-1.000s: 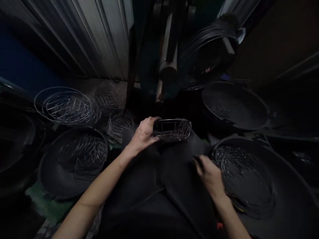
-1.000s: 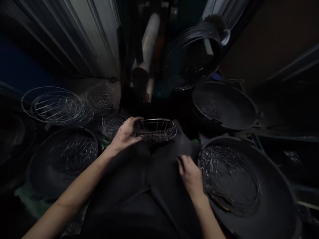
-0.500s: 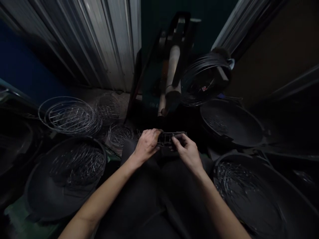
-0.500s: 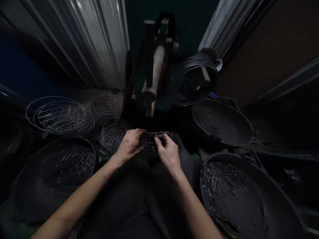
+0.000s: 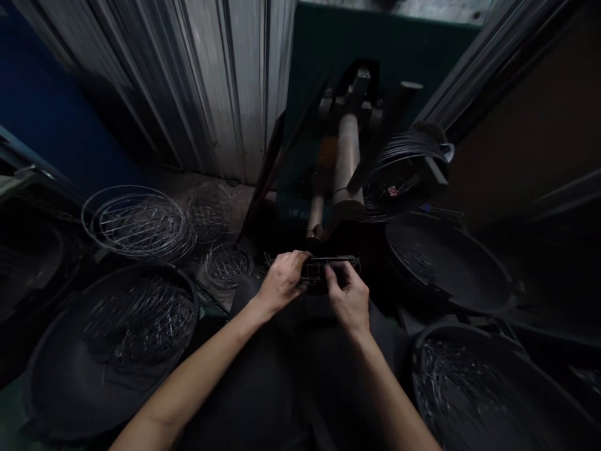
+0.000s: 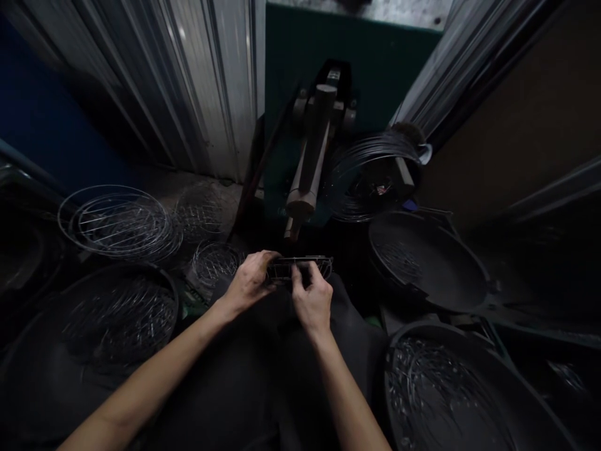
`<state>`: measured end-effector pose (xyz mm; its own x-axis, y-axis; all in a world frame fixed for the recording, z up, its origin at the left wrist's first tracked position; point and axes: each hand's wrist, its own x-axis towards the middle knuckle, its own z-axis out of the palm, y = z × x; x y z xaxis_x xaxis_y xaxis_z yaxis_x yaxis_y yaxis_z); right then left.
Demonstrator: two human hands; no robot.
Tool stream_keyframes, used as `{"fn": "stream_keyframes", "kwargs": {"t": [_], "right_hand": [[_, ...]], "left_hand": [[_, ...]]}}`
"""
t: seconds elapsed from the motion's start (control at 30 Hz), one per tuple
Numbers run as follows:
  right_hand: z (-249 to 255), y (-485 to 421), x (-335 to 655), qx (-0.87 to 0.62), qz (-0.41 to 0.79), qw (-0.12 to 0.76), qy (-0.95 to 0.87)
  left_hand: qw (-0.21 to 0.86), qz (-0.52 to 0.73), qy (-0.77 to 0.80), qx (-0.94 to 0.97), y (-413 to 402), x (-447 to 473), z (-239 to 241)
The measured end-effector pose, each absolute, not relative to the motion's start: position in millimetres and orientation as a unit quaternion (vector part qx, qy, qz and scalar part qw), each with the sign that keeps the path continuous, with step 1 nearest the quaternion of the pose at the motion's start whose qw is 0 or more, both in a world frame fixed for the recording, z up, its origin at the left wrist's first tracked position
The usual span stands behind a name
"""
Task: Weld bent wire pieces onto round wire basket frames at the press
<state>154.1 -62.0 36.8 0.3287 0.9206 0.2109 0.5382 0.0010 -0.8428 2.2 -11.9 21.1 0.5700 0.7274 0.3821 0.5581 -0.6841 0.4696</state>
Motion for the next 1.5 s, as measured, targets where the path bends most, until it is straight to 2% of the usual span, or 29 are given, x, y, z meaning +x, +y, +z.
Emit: {"fn": "stream_keyframes", "kwargs": {"t": [0.3,0.6,1.03,1.23,1.3,1.37,1.47,1.5], "right_hand": [[39,-42,150,-0.672,0.187,0.462,-0.547],[44,-28,151,-0.675,0.169,0.465,-0.548],[41,-22,148,-0.677,0.173,0.468,-0.542],[57,-77,179,-0.699,0.181,0.478,-0.499],[49,-121,217,-0.763,0.132,0.443,-0.451],[29,-167,262,-0.855,0.089,0.35,-0.373],[-13,-225,314,-0.936,0.135,0.158,-0.285],[-28,-238,323,-0.938,0.155,0.139,-0.277]], "left_hand": [[0.14,0.324,0.362,0.863,8,4,19],[0.146,0.309,0.371,0.863,23,7,24],[0.081,0.319,0.337,0.882,33,6,15],[0.086,0.274,0.368,0.884,29,-1,24],[0.104,0.263,0.363,0.888,17,-6,29],[0.129,0.246,0.356,0.892,1,-6,34],[0.155,0.193,0.346,0.905,-25,8,38],[0.16,0.168,0.334,0.913,-33,16,38]]}}
